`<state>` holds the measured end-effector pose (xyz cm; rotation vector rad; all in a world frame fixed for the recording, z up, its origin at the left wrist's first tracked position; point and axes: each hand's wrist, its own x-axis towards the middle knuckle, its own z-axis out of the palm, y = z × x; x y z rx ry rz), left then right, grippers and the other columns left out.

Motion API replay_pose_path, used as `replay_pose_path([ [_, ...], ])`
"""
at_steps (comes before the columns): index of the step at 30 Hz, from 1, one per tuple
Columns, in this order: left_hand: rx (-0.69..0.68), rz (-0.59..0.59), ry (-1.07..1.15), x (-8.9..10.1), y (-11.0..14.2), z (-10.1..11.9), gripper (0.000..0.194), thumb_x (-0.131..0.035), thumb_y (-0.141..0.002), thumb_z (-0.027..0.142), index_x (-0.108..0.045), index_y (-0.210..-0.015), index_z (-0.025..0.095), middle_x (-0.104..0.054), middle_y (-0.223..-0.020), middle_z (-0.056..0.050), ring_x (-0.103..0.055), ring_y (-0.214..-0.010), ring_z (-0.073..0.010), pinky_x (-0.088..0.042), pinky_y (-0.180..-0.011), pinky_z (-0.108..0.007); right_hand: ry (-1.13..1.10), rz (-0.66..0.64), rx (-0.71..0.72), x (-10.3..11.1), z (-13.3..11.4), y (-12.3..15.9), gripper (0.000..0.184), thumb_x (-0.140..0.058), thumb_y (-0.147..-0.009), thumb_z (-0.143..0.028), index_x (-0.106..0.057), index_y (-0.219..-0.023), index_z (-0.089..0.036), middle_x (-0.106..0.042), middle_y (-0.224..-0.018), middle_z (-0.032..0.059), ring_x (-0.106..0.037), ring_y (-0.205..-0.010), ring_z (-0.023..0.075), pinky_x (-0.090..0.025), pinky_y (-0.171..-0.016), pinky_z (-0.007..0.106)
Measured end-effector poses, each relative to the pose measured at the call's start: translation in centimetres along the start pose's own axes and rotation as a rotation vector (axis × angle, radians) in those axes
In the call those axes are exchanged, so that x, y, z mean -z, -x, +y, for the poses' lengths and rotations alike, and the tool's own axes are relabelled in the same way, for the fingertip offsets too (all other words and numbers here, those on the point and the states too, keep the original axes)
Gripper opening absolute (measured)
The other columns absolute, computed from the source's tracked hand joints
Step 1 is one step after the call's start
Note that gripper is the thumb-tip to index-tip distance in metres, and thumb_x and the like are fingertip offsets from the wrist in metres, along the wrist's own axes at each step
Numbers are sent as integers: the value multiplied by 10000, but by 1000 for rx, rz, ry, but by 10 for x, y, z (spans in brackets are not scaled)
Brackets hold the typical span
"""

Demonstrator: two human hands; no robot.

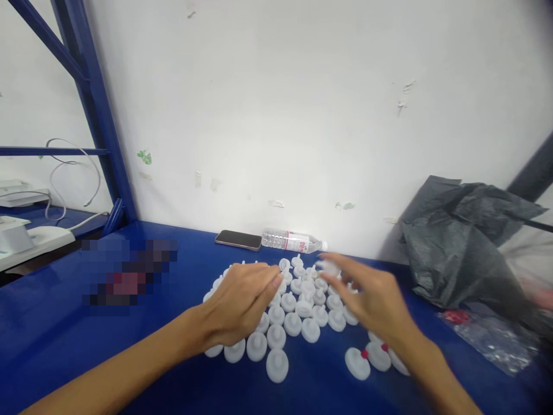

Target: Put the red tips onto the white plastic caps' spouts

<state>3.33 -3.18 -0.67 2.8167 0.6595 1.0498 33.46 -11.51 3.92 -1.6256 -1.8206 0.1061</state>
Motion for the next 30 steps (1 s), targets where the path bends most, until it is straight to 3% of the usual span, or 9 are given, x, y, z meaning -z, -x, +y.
replay_pose_path([
  [1,19,37,-3,1,0,-5,430,-332,-1333,294,-409,-910,314,-652,-785,6,-624,-667,-239,-489,-706,-443,65,104,-63,7,7,-2,522,-759,-1064,-678,-947,-1427,-355,-931,-906,82,-872,-776,384,-731,-934,566],
  [3,35,61,-103,4,-2,-18,417,-381,-1316,276,-458,-907,305,-647,-792,-2,-625,-712,-245,-450,-729,-442,111,182,-150,17,17,-4,512,-725,-1091,-660,-889,-1448,-331,-883,-799,68,-859,-753,382,-684,-910,540],
  [8,135,-124,-352,10,-8,-43,286,-581,-1230,219,-564,-951,280,-703,-901,-29,-640,-858,-273,-365,-740,-416,73,155,-162,11,23,-5,331,-676,-1120,-646,-801,-1224,-358,-859,-794,22,-841,-735,344,-599,-866,472],
  [12,179,-302,-362,10,-7,-49,253,-629,-1185,163,-590,-961,275,-750,-954,-45,-678,-973,-305,-355,-754,-413,101,58,-142,2,24,-7,364,-718,-1083,-687,-809,-1071,-335,-933,-1004,81,-823,-799,339,-604,-907,488],
  [14,184,-342,-351,9,-5,-50,250,-639,-1163,140,-593,-957,274,-748,-953,-44,-676,-963,-307,-335,-757,-414,114,53,-120,4,25,-8,367,-702,-1087,-652,-835,-1044,-312,-948,-1197,125,-820,-876,330,-613,-945,498],
  [16,185,-365,-335,8,-4,-50,255,-647,-1137,111,-592,-946,271,-743,-951,-42,-673,-945,-303,-309,-755,-413,116,37,-109,10,23,-9,375,-688,-1091,-623,-858,-1036,-294,-921,-1199,130,-795,-907,315,-605,-952,489],
  [20,207,-392,-300,7,-4,-51,268,-685,-1094,90,-599,-913,268,-720,-920,-35,-662,-892,-292,-286,-739,-410,-40,-223,-165,34,16,-7,442,-807,-1023,-713,-825,-915,-285,-747,-818,24,-649,-775,251,-540,-814,417],
  [24,215,-401,-290,8,-5,-50,254,-713,-1052,78,-620,-909,267,-714,-916,-37,-675,-888,-295,-279,-730,-405,-170,-562,-250,55,10,-4,538,-971,-900,-779,-827,-827,-266,-664,-708,-9,-555,-701,205,-464,-695,355],
  [30,250,-446,-257,21,-12,-34,295,-668,-1032,31,-588,-875,267,-703,-898,-38,-638,-823,-276,-257,-717,-402,-160,-688,-314,56,14,-1,434,-1037,-807,-637,-937,-831,-216,-715,-687,41,-519,-645,186,-431,-622,350],
])
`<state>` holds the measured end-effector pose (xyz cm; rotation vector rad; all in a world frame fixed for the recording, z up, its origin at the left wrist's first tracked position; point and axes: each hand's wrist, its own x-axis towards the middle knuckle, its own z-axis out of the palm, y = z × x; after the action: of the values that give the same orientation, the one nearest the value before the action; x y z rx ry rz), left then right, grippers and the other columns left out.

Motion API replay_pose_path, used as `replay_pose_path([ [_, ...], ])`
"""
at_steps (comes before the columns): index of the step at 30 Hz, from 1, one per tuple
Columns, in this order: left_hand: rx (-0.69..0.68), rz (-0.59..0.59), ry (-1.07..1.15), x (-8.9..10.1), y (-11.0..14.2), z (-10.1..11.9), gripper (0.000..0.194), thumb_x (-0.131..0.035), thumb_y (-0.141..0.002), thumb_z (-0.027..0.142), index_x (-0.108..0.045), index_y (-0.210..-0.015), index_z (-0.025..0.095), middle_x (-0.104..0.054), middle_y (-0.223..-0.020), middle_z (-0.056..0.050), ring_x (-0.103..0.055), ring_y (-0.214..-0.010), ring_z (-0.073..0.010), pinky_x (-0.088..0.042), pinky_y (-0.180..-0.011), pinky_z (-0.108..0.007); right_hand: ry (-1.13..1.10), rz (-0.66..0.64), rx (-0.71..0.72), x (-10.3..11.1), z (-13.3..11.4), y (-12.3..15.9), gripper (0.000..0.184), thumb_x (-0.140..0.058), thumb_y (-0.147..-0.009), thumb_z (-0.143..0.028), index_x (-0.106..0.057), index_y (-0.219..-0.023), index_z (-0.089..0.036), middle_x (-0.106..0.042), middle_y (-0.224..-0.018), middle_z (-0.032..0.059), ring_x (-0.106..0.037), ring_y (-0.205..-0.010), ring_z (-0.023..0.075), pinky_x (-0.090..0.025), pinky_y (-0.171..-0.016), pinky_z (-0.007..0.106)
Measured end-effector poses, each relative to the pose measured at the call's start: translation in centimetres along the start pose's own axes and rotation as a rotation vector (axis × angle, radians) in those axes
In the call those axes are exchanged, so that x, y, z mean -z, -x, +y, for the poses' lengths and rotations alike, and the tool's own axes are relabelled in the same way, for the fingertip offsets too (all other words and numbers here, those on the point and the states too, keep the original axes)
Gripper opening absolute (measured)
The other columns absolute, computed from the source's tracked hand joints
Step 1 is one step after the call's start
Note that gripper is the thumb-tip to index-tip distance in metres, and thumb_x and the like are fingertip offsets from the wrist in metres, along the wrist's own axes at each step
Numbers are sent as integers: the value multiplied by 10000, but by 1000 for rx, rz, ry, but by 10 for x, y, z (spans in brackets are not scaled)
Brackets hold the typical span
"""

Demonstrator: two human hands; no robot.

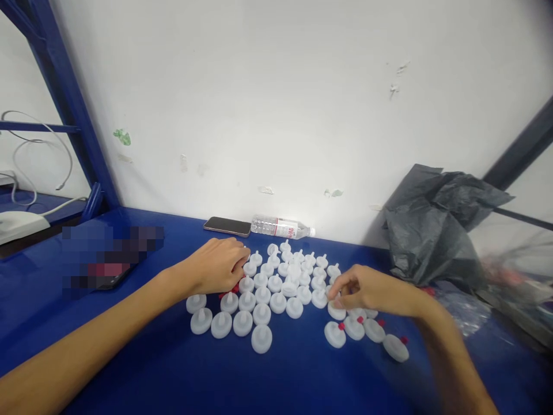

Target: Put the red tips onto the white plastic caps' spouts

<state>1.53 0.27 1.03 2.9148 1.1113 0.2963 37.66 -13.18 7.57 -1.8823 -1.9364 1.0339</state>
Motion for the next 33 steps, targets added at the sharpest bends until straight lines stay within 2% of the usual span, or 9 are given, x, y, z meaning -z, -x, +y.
replay_pose_path([
  [7,18,-21,-34,8,0,8,322,-642,-1070,31,-577,-864,269,-701,-882,-37,-609,-794,-271,-255,-710,-404,-71,40,-83,18,9,12,523,-1107,-739,-672,-930,-1001,-256,-819,-759,21,-676,-718,211,-543,-685,331],
  [12,-5,35,-30,-2,-1,4,315,-652,-1052,25,-558,-870,265,-653,-852,-18,-579,-772,-248,-221,-707,-409,-136,-207,-187,12,9,10,622,-1135,-675,-553,-991,-1191,-237,-896,-834,41,-664,-622,166,-508,-592,289],
  [15,-7,20,-36,0,-1,6,293,-642,-1059,46,-563,-881,265,-668,-860,-23,-584,-775,-247,-234,-704,-405,-133,-338,-183,0,9,-1,500,-1103,-660,-445,-1011,-1095,-215,-881,-813,39,-629,-562,138,-458,-561,277],
  [18,-33,21,-29,6,0,10,275,-638,-1071,64,-577,-895,266,-673,-843,-21,-586,-755,-245,-248,-686,-403,-107,-337,-132,-10,7,-8,371,-1074,-675,-453,-1012,-956,-220,-814,-746,23,-589,-567,137,-421,-556,283],
  [23,-86,147,-45,4,-1,8,199,-628,-1098,109,-650,-980,267,-706,-819,-7,-606,-719,-242,-250,-661,-406,-90,-75,182,-18,-6,-10,326,-994,-957,-592,-989,-998,-269,-903,-965,59,-750,-872,219,-580,-752,316],
  [26,-145,242,-47,-4,0,7,167,-589,-1125,152,-692,-1066,269,-734,-823,1,-635,-717,-239,-271,-656,-401,-123,136,338,-29,-14,-17,356,-911,-1071,-628,-883,-993,-282,-940,-1324,102,-855,-1136,279,-692,-850,350],
  [28,-205,315,-31,-9,1,9,177,-555,-1154,183,-704,-1111,268,-748,-824,9,-647,-703,-231,-286,-649,-399,-175,175,380,-41,-16,-24,368,-844,-1127,-641,-832,-1037,-285,-913,-1530,134,-888,-1234,306,-742,-845,381],
  [30,-268,390,-21,-13,3,14,180,-537,-1183,221,-707,-1148,271,-765,-838,14,-679,-705,-226,-310,-651,-398,-175,209,418,-54,-16,-32,357,-790,-1166,-644,-820,-1095,-295,-944,-1472,129,-915,-1239,319,-775,-882,422],
  [33,-304,430,-41,-20,6,25,132,-573,-1220,309,-693,-1172,281,-783,-869,16,-735,-726,-237,-335,-664,-401,-22,421,516,-74,-15,-41,262,-790,-1176,-568,-856,-1206,-316,-983,-1242,61,-928,-1076,305,-800,-978,489],
])
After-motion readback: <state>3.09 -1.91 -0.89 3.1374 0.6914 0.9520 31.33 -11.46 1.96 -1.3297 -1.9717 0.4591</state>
